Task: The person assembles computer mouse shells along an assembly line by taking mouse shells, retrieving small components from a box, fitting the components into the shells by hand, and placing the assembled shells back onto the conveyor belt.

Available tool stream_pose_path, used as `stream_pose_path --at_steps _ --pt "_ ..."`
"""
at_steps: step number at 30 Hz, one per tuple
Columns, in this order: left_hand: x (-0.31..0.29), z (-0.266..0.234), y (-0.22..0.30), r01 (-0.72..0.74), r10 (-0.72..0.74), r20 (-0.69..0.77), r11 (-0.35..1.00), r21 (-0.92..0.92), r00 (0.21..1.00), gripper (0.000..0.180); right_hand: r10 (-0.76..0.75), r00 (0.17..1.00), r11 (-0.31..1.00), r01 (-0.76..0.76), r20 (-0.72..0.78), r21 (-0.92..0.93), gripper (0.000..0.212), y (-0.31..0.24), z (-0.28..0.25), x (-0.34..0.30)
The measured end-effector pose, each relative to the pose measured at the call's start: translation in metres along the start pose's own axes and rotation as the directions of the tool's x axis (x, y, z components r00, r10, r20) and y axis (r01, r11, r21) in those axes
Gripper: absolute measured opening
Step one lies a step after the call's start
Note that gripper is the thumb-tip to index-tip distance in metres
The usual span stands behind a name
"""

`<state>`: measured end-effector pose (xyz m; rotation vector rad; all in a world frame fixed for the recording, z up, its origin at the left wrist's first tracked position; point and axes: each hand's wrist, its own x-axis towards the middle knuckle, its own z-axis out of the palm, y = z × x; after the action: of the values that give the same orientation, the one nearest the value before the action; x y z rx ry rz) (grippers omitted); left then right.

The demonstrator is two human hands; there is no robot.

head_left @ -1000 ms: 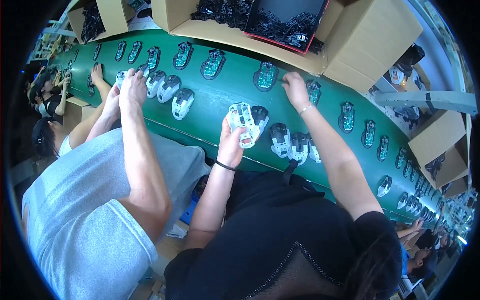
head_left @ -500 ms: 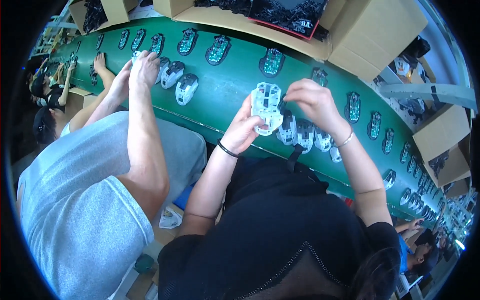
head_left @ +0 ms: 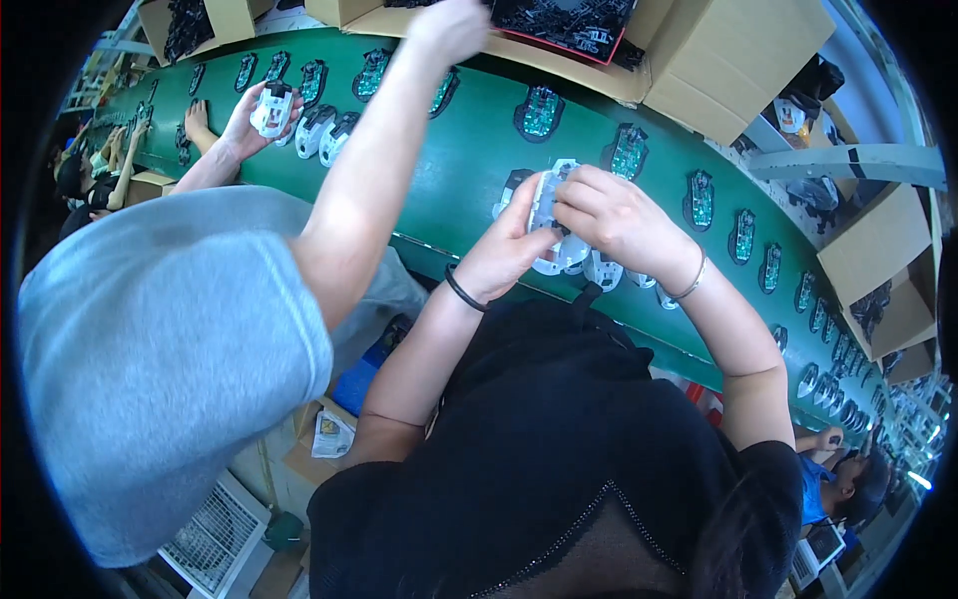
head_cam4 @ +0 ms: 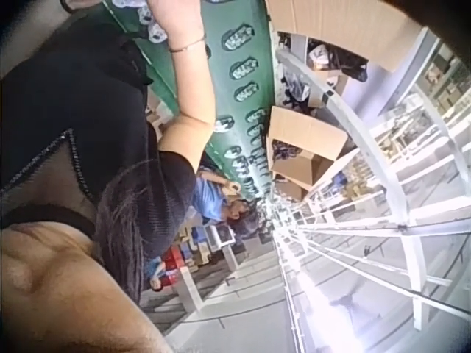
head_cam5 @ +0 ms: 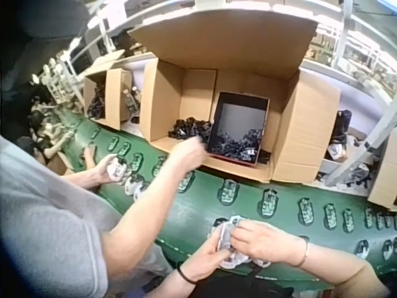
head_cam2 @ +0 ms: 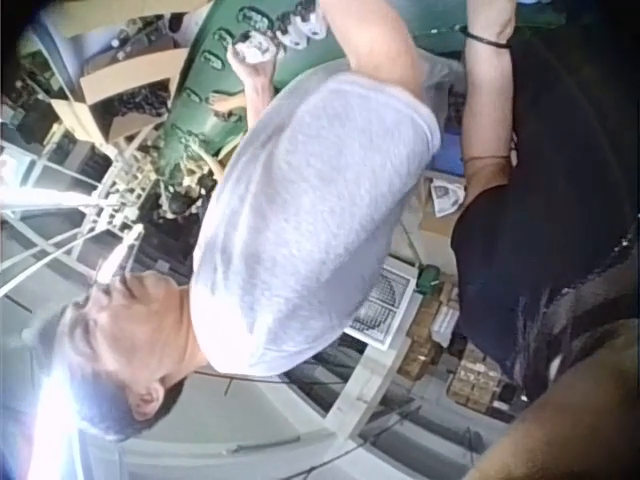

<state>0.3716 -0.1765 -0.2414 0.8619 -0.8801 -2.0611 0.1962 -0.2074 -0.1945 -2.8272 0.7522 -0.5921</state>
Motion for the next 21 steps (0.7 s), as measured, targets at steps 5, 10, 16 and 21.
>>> stream_pose_path --at_steps 5,10,16,21 --pt "0.0 0.001 -0.008 -0.081 0.083 -0.028 0.994 0.072 0.996 0.063 0.128 0.99 0.992 -0.129 -0.062 -0.005 0.02 -0.004 0.007 -0.004" --pt "0.003 0.001 -0.006 -0.073 0.082 -0.079 0.991 0.112 0.993 0.061 0.358 0.848 0.931 -0.354 -0.391 0.083 0.027 -0.017 0.013 -0.006" --pt "0.005 0.007 -0.008 -0.105 0.111 -0.132 0.993 0.053 0.985 0.062 0.88 0.448 0.43 -0.613 -0.157 0.663 0.039 -0.03 0.039 -0.032" --pt "0.012 0.013 -0.028 -0.308 0.349 -0.115 0.912 0.271 0.93 0.058 0.897 0.441 0.187 -0.325 -0.027 0.927 0.039 -0.041 0.076 -0.033"
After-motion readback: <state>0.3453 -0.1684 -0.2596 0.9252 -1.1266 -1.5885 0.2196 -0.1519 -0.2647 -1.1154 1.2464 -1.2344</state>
